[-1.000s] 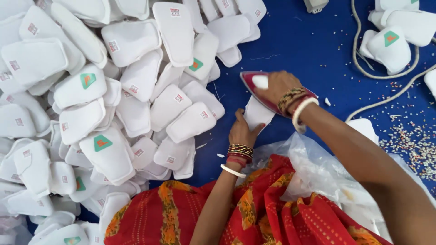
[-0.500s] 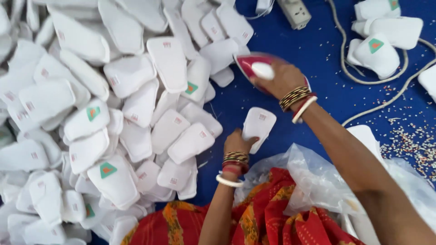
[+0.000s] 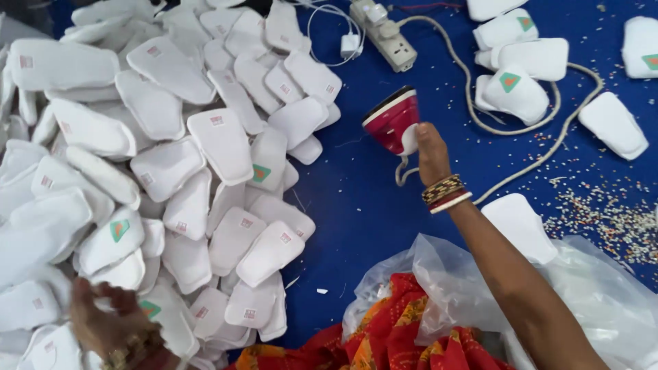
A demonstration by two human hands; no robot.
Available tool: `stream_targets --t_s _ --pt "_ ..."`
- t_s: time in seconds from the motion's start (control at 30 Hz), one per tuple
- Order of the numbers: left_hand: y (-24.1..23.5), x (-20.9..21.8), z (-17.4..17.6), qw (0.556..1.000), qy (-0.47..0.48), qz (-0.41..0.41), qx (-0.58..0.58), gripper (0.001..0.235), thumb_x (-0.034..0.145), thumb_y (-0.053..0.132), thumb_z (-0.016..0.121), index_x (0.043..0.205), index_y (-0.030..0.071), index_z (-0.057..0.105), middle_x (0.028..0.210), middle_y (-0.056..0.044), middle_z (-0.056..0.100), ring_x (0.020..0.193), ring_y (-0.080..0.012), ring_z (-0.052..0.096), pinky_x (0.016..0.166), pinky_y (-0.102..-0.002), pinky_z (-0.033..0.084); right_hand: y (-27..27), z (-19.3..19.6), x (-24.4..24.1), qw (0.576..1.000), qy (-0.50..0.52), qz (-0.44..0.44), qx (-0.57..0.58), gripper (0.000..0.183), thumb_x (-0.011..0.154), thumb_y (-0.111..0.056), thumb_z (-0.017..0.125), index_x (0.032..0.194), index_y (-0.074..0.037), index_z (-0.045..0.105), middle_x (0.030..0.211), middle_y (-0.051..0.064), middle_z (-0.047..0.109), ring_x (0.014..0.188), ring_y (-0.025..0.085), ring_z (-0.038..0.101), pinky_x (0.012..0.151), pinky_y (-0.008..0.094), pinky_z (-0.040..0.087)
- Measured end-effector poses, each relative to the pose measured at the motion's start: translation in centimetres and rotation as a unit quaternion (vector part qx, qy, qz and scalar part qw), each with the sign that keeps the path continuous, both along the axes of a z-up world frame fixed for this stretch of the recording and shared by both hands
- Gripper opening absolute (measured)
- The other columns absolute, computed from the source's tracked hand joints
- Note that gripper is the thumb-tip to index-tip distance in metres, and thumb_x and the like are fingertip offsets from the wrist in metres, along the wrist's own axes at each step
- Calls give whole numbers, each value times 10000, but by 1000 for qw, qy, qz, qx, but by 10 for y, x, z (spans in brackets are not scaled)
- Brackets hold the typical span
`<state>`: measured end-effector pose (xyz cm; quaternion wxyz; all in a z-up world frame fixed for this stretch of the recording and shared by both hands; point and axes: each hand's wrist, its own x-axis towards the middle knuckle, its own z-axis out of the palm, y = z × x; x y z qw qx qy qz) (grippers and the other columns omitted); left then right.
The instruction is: The person irons white foam pieces on a blue work table, picking each piece, folding it, and pressing it flat with an electric iron before tossing it onto a large pile. At the end, the person adjusts the iron's plug at a power strip.
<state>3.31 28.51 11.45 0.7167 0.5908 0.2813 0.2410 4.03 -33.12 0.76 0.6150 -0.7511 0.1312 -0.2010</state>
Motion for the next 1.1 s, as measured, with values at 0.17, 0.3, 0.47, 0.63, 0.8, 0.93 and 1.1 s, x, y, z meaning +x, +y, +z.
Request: stream_targets --t_s 0.17,0.3,0.47,0.63,0.8,0.93,1.1 --pt "-73 -54 -110 927 51 -197 -314 343 884 58 524 1208 -20 603 1294 -119 639 1152 -237 649 1018 -400 542 -54 -3 -79 945 -5 -145 -293 264 923 -114 759 1160 -53 657 1132 165 634 1016 313 644 909 432 530" --pt "-207 -93 -133 795 -40 -400 -455 497 902 -39 474 1395 -95 509 1270 -195 588 1152 -285 586 1006 -396 495 -111 -14 -185 804 343 -131 -467 599 776 -311 841 1289 -29 718 1176 268 698 1110 437 649 961 502 527" --pt "-286 -99 -101 746 135 -438 -482 459 893 12 472 1345 -61 499 1226 -204 634 1138 -313 643 1046 -430 530 -135 -23 -231 817 479 -124 -297 839 743 -558 855 1338 3 669 1136 269 736 990 406 746 913 485 578" --pt "-284 -103 -96 769 151 -455 -423 468 926 -63 518 1393 -49 481 1301 -212 626 1186 -306 659 1038 -400 558 -100 45 -209 822 454 -112 -326 601 902 -503 771 1233 -2 737 1082 261 762 927 387 746 871 482 578" --pt "-279 -95 -87 801 142 -435 -386 496 943 -64 541 1431 -33 457 1416 -236 580 1289 -330 612 1056 -393 550 6 91 -141 929 332 -35 -157 570 865 -343 773 1305 -15 622 1035 195 752 846 277 741 717 395 586" --pt "-279 -78 -82 811 81 -427 -391 539 963 -27 498 1491 -41 388 1506 -254 502 1363 -350 552 1082 -402 534 84 30 -90 943 321 84 36 665 827 -338 790 1344 -6 536 1137 197 720 965 271 735 753 393 618" --pt "-278 -70 -77 797 49 -406 -445 537 1023 84 446 1527 -57 326 1548 -269 448 1393 -358 515 1102 -409 517 134 42 -94 910 134 47 -390 773 718 -251 874 1345 53 540 1146 310 582 1009 437 592 832 454 536"
